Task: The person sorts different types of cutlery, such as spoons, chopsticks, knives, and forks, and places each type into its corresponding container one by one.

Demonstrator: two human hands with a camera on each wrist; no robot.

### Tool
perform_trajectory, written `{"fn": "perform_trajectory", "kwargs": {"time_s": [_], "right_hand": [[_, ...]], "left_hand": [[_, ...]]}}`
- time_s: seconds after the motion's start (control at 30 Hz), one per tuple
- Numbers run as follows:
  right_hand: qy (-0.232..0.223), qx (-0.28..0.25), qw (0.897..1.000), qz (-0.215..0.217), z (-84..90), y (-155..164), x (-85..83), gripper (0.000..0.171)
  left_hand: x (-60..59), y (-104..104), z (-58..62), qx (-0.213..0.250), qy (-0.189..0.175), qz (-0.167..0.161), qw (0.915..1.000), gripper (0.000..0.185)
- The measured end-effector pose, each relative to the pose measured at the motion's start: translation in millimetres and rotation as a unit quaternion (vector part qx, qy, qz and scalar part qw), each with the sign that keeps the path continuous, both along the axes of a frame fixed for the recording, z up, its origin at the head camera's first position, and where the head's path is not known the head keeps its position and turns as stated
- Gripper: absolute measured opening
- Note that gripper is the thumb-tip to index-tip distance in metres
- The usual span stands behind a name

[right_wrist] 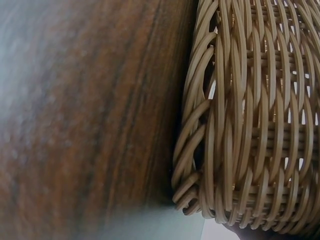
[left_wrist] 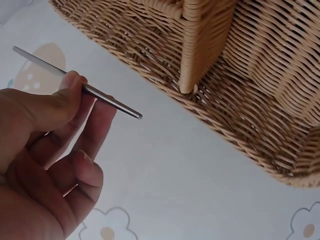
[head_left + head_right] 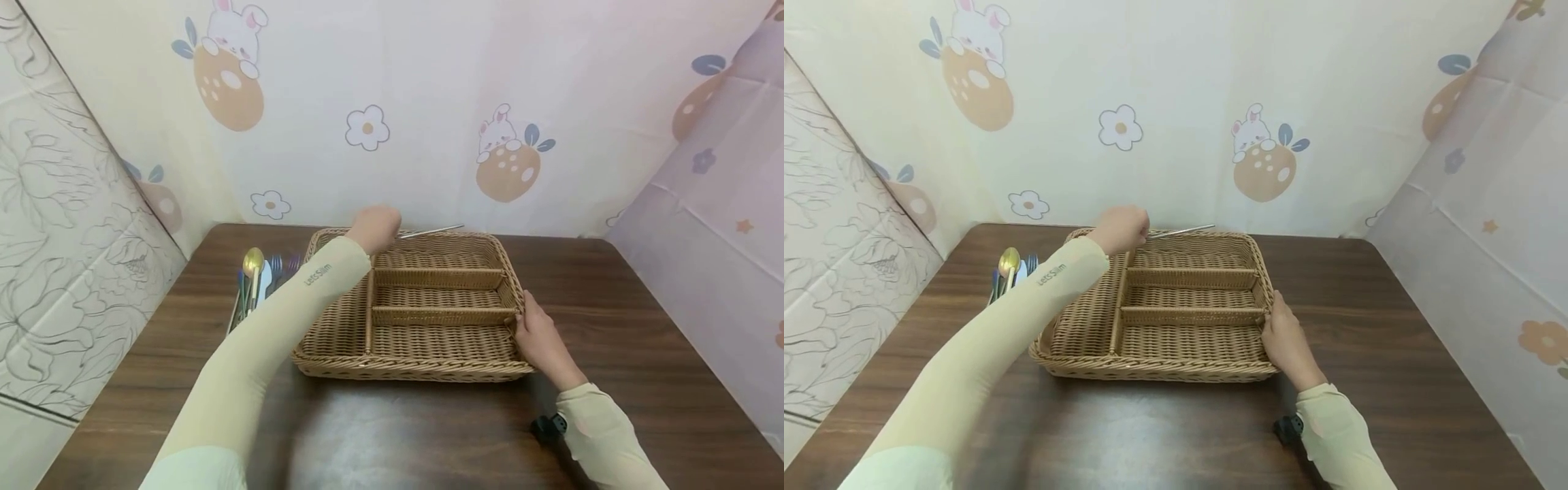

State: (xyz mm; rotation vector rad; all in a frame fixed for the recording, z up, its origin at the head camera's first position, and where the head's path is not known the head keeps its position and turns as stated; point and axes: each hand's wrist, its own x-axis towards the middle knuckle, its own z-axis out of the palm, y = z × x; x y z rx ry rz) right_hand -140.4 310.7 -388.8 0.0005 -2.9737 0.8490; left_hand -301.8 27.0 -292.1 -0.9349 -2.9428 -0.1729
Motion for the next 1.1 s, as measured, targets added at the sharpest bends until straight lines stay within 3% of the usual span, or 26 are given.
{"fn": "perform_trajectory", "kwargs": {"time_s": [0.3,0.83,1.1], "right_hand": [[-0.008,-0.007,1.000,-0.005,-0.1,-7.4,5.9,0.055],[0.003,-0.007,1.000,-0.001,1.1,-17.2,16.8,0.054],[-0.002,-0.015,1.000,0.000,0.4,-16.4,22.3,0.055]], "left_hand": [[-4.2,17.8,-12.3,-0.014,0.028,0.002,0.9995,0.011],[0.3,28.1,-51.9,-0.088,0.077,-0.003,0.9931,0.012],[5.0,30.8,-59.6,-0.119,0.027,-0.008,0.9924,0.015]]}}
